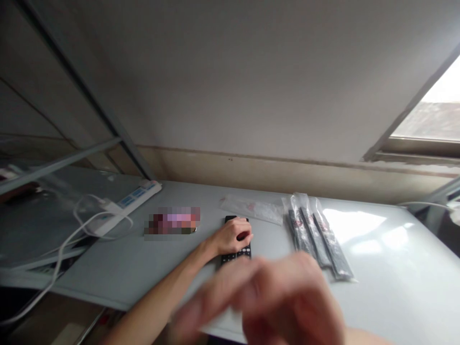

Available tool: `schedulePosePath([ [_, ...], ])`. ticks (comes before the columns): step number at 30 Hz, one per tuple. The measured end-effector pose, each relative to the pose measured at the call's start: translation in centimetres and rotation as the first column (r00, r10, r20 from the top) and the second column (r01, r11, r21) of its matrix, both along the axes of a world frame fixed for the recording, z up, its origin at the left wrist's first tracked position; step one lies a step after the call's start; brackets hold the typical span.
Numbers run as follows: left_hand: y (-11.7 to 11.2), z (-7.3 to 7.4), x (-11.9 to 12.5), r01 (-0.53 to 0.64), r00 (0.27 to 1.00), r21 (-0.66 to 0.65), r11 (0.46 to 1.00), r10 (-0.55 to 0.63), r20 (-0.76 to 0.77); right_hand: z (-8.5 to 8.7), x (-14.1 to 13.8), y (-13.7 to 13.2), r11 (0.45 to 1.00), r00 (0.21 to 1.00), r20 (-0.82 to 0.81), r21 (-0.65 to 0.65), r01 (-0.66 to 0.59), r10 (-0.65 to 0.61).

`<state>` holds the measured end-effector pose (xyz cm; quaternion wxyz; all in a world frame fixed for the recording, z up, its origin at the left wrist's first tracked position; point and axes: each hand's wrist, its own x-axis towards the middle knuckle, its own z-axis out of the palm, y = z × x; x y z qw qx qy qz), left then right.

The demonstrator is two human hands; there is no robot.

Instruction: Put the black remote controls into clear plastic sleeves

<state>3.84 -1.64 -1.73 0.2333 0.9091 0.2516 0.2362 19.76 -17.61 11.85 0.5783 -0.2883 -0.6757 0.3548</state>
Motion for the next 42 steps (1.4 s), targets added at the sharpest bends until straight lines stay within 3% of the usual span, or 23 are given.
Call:
schedulePosePath([
  [3, 0.1, -0.2, 0.0, -0.008, 1.0, 0.0, 1.0, 0.008, 0.015, -1.4, 0.1, 5.5, 0.98, 0.97, 0.146, 0.015, 0.196, -0.196],
  [7, 0.1, -0.4, 0.2, -0.042, 0.999, -0.008, 0.999, 0.042, 0.009, -8.8, 2.8, 12.2, 0.938, 0.716, 0.621, 0.095, 0.334, -0.318],
  [9, 0.1, -0.4, 0.3, -0.044, 0.999, -0.013, 0.999, 0.045, 0.007, -12.6, 4.3, 13.6, 0.931, 0.584, 0.764, 0.059, 0.359, -0.274],
  [11, 0.0, -0.2, 0.3, -0.039, 0.999, -0.009, 0.999, 0.039, 0.004, -15.1, 5.3, 14.1, 0.924, 0.462, 0.85, 0.069, 0.377, -0.252],
  [14, 0.0, -0.1, 0.2, -0.042, 0.999, 0.004, 0.999, 0.042, -0.009, -16.6, 5.6, 14.0, 0.917, 0.343, 0.905, 0.109, 0.384, -0.252],
  [17, 0.0, -0.3, 0.2, -0.034, 0.999, 0.012, 0.999, 0.034, -0.006, -16.8, 5.4, 13.9, 0.91, 0.308, 0.913, 0.136, 0.391, -0.269],
  [22, 0.0, -0.3, 0.3, -0.029, 0.999, 0.063, 0.998, 0.03, -0.013, -16.5, 4.9, 13.7, 0.892, 0.346, 0.875, 0.181, 0.414, -0.338],
  [25, -0.1, 0.2, 0.2, -0.068, 0.998, 0.134, 0.989, 0.069, -0.003, -15.4, 4.5, 13.3, 0.871, 0.439, 0.784, 0.252, 0.421, -0.439],
  [28, 0.0, 0.8, -0.2, -0.222, 0.974, 0.176, 0.959, 0.21, 0.085, -14.1, 4.1, 12.6, 0.852, 0.56, 0.652, 0.295, 0.433, -0.511],
  [30, 0.1, 1.1, -0.5, -0.339, 0.932, 0.13, 0.932, 0.314, 0.182, -13.4, 3.8, 12.0, 0.86, 0.644, 0.571, 0.292, 0.419, -0.508],
  [33, 0.6, 1.2, -1.0, -0.419, 0.864, -0.004, 0.908, 0.4, 0.307, -13.1, 3.5, 11.4, 0.89, 0.75, 0.479, 0.258, 0.376, -0.456],
  [35, 1.0, 1.2, -1.1, -0.413, 0.82, -0.129, 0.901, 0.43, 0.379, -13.3, 3.5, 11.4, 0.912, 0.807, 0.426, 0.217, 0.349, -0.41],
  [38, 1.3, 1.2, -0.9, -0.309, 0.757, -0.326, 0.893, 0.438, 0.484, -13.5, 3.4, 11.5, 0.949, 0.871, 0.377, 0.13, 0.289, -0.317],
  [40, 1.2, 1.3, -0.8, -0.261, 0.722, -0.354, 0.898, 0.425, 0.545, -13.4, 3.3, 11.5, 0.967, 0.884, 0.393, 0.075, 0.243, -0.253],
  [42, 0.9, 1.6, -1.0, -0.326, 0.686, -0.248, 0.912, 0.409, 0.602, -13.2, 3.2, 11.3, 0.973, 0.884, 0.408, 0.049, 0.227, -0.227],
])
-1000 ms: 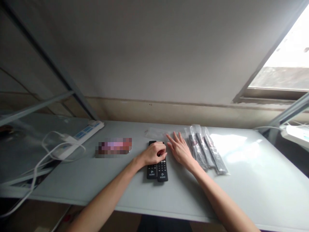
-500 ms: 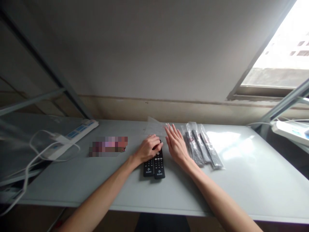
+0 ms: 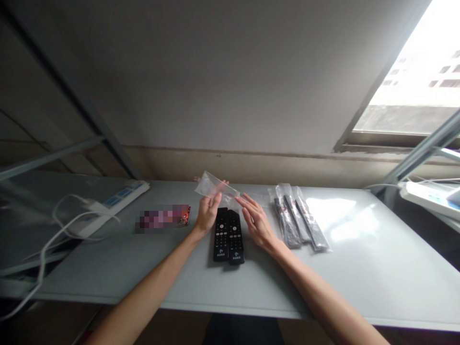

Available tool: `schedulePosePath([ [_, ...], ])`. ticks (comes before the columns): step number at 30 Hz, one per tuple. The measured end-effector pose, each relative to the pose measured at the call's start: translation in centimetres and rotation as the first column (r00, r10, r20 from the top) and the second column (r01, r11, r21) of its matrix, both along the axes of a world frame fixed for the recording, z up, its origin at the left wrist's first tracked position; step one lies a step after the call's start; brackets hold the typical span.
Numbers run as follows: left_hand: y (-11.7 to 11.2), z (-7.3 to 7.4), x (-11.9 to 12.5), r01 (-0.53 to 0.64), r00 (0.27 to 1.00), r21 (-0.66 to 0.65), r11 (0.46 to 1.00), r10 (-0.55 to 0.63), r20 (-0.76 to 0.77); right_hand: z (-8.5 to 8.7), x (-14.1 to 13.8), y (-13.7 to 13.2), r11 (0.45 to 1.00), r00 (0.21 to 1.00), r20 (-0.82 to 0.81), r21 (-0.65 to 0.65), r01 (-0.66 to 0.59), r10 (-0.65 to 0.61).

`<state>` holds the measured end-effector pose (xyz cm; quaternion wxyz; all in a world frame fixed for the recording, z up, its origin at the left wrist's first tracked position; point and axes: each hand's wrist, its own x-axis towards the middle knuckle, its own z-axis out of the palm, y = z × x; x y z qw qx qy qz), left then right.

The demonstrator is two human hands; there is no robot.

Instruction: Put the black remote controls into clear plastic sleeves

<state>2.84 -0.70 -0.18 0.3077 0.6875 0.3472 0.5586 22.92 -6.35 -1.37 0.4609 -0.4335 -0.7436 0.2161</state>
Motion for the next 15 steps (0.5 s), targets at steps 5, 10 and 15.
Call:
schedulePosePath([
  [5, -0.5, 0.9, -1.7, -0.14, 0.93, 0.54, 0.83, 0.298, -0.217, 0.5, -0.7, -1.4, 1.0, 0.994, -0.109, -0.005, 0.009, -0.01],
  [10, 0.2, 0.5, -2.3, 0.097, 0.837, 0.623, 0.776, 0.274, -0.473, 1.1, -1.5, -2.1, 0.993, 0.952, -0.304, -0.121, 0.009, -0.046],
  [15, 0.9, -0.6, -1.8, 0.267, 0.792, 0.527, 0.807, 0.128, -0.597, 1.2, -1.4, -1.1, 0.959, 0.902, -0.399, -0.276, 0.055, -0.167],
])
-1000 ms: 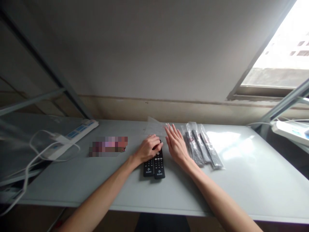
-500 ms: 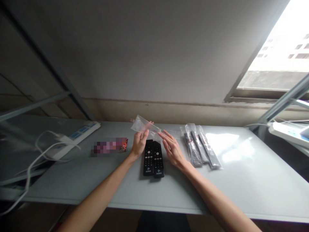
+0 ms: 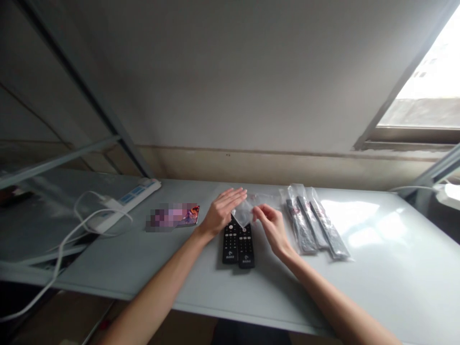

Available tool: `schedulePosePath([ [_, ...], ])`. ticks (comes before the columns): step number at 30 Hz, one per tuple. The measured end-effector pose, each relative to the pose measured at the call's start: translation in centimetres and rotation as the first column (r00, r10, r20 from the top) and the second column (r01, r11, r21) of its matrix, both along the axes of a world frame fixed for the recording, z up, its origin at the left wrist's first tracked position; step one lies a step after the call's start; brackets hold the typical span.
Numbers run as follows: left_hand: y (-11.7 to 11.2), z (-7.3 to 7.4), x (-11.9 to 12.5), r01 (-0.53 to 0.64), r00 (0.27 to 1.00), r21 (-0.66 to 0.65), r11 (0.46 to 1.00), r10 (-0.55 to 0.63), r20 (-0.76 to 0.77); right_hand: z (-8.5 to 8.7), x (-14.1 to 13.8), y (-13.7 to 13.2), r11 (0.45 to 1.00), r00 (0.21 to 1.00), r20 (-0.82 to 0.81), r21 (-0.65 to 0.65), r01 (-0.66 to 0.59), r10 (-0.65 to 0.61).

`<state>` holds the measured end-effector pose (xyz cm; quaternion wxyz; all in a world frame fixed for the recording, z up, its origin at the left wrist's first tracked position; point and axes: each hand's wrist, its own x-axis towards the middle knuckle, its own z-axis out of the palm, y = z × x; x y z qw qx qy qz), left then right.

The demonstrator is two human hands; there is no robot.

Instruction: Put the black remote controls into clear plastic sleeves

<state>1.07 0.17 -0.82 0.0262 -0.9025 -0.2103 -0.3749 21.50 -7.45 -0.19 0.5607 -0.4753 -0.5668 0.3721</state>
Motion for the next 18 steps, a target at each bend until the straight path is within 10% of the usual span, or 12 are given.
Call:
schedulePosePath([
  [9, 0.7, -0.7, -0.2, -0.163, 0.986, -0.127, 0.978, 0.156, -0.064, -1.6, 1.3, 1.3, 0.998, 0.998, 0.044, -0.051, 0.043, -0.041],
  [18, -0.5, -0.5, 1.6, -0.085, 0.978, -0.154, 0.984, 0.053, -0.2, -1.1, 0.6, 1.1, 0.992, 0.986, -0.11, -0.002, -0.126, 0.125],
])
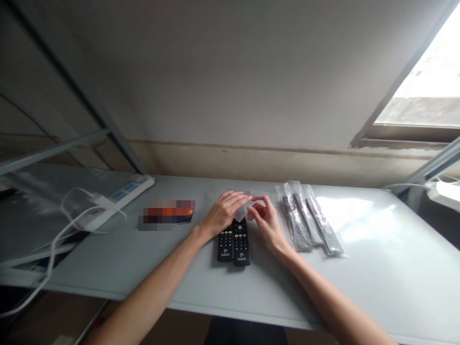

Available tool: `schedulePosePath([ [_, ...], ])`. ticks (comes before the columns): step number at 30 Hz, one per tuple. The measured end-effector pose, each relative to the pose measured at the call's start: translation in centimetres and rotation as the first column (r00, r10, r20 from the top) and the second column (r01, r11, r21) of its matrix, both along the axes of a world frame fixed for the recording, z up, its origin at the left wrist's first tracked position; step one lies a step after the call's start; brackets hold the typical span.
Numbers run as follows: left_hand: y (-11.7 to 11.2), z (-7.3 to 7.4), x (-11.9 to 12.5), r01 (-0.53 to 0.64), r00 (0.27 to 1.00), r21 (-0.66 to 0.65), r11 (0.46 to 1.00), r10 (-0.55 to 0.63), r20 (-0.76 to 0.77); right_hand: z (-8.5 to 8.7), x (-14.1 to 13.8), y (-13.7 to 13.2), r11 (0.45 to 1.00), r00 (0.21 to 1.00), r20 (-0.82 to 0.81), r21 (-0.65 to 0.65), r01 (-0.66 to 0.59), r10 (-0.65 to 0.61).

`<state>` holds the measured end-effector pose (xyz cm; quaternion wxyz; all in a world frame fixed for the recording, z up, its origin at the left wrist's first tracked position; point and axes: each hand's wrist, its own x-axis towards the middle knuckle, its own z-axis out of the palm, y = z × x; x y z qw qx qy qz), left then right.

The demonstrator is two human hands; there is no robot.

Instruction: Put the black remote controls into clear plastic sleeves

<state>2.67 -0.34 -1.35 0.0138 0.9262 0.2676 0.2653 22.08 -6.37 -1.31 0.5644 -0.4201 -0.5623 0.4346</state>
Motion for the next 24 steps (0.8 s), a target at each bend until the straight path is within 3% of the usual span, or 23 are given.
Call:
schedulePosePath([
  [5, -0.1, 0.2, 0.0, -0.079, 0.997, -0.039, 0.996, 0.078, -0.029, 0.1, 0.0, 0.0, 0.993, 0.998, -0.004, 0.096, 0.069, -0.069],
  [8, -0.4, 0.6, 0.0, -0.1, 0.994, -0.021, 0.995, 0.099, -0.046, 0.3, -0.1, -0.4, 0.967, 0.975, 0.177, 0.241, 0.088, -0.132],
  [13, -1.1, 1.0, 0.4, -0.154, 0.985, 0.004, 0.988, 0.154, -0.082, 0.3, -0.4, -1.4, 0.875, 0.843, 0.481, 0.484, -0.026, -0.241],
  [19, -1.4, 1.4, 0.5, -0.185, 0.975, 0.031, 0.982, 0.187, -0.122, -0.2, -0.2, -1.5, 0.813, 0.763, 0.529, 0.582, -0.007, -0.372],
  [24, -1.4, 1.4, 0.5, -0.17, 0.978, 0.057, 0.984, 0.176, -0.114, -0.1, 0.2, -1.0, 0.796, 0.721, 0.574, 0.603, -0.052, -0.388],
])
